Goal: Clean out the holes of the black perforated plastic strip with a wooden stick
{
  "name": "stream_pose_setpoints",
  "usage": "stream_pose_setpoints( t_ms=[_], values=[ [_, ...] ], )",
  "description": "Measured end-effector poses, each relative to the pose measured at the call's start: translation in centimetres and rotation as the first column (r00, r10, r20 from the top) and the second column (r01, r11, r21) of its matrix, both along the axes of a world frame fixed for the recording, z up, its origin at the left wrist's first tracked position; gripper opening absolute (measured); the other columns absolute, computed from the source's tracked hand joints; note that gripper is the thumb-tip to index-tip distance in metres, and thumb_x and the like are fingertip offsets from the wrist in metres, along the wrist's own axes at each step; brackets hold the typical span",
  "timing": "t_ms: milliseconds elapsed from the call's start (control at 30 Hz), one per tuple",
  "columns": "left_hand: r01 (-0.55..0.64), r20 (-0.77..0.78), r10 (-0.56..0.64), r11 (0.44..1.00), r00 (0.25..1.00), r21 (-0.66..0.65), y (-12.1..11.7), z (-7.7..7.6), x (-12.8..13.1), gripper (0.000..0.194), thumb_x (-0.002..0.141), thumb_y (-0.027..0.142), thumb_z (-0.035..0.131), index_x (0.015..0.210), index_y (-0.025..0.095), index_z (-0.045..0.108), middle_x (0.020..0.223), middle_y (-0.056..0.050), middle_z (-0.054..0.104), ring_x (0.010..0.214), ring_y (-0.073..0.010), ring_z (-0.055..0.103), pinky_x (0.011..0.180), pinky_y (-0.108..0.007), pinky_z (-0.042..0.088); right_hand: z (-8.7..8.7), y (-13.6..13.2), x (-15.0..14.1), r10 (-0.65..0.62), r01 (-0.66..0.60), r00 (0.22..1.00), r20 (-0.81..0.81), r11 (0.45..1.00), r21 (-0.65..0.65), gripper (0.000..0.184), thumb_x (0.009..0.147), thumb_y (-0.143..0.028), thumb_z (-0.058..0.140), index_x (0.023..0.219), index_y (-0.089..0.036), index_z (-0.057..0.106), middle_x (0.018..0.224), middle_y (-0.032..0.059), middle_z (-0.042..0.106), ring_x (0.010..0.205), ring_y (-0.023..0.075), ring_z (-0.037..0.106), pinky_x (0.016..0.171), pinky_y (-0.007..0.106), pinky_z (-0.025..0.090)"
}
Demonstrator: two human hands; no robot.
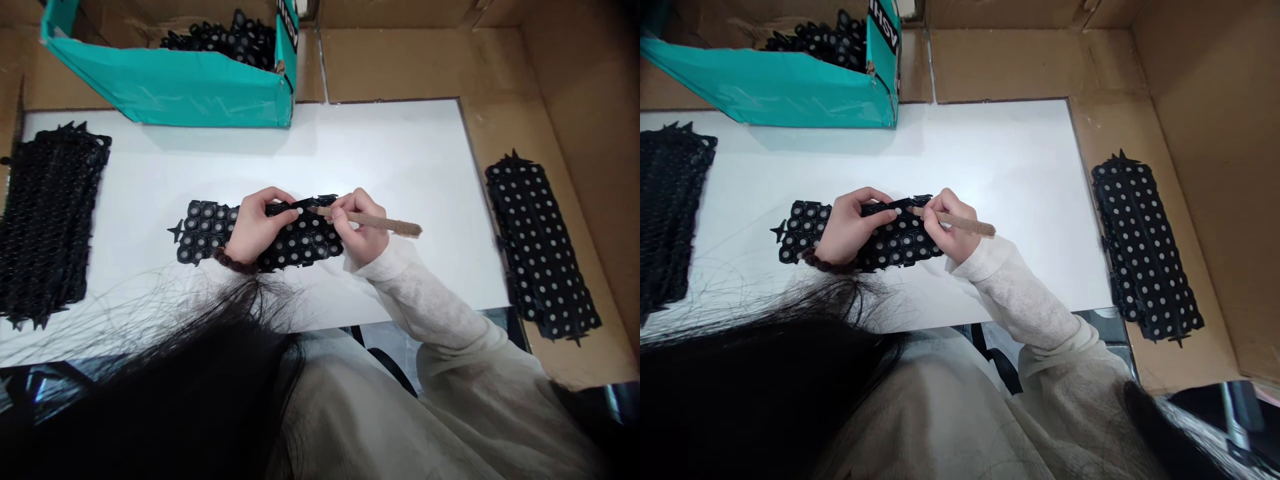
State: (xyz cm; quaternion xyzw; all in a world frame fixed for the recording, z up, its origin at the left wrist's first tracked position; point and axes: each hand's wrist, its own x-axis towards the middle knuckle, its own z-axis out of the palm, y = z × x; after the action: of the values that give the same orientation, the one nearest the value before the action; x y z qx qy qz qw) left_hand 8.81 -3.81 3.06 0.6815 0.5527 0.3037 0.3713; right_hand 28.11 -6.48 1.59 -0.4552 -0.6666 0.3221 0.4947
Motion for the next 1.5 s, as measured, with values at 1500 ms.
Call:
stream_pose_setpoints(
  t_ms=[1500],
  values=[
    [0.206, -0.014, -0.214, 0.956, 0.977, -0.21, 0.5, 1.0, -1.1, 0.032, 0.068, 0.042, 0.07, 0.085, 0.016, 0.064, 0.083, -0.001, 0.066, 0.078, -0.0167, 0.058, 0.074, -0.029, 0.044, 0.4, 0.6, 0.6, 0.108, -0.151, 0.979, -0.175, 0.956, -0.251, 0.027, 0.085, -0.019, 0.048, 0.063, -0.023, 0.031, 0.056, -0.0045, 0.061, 0.06, 0.0147, 0.062, 0.06, 0.032, 0.045]
  ],
)
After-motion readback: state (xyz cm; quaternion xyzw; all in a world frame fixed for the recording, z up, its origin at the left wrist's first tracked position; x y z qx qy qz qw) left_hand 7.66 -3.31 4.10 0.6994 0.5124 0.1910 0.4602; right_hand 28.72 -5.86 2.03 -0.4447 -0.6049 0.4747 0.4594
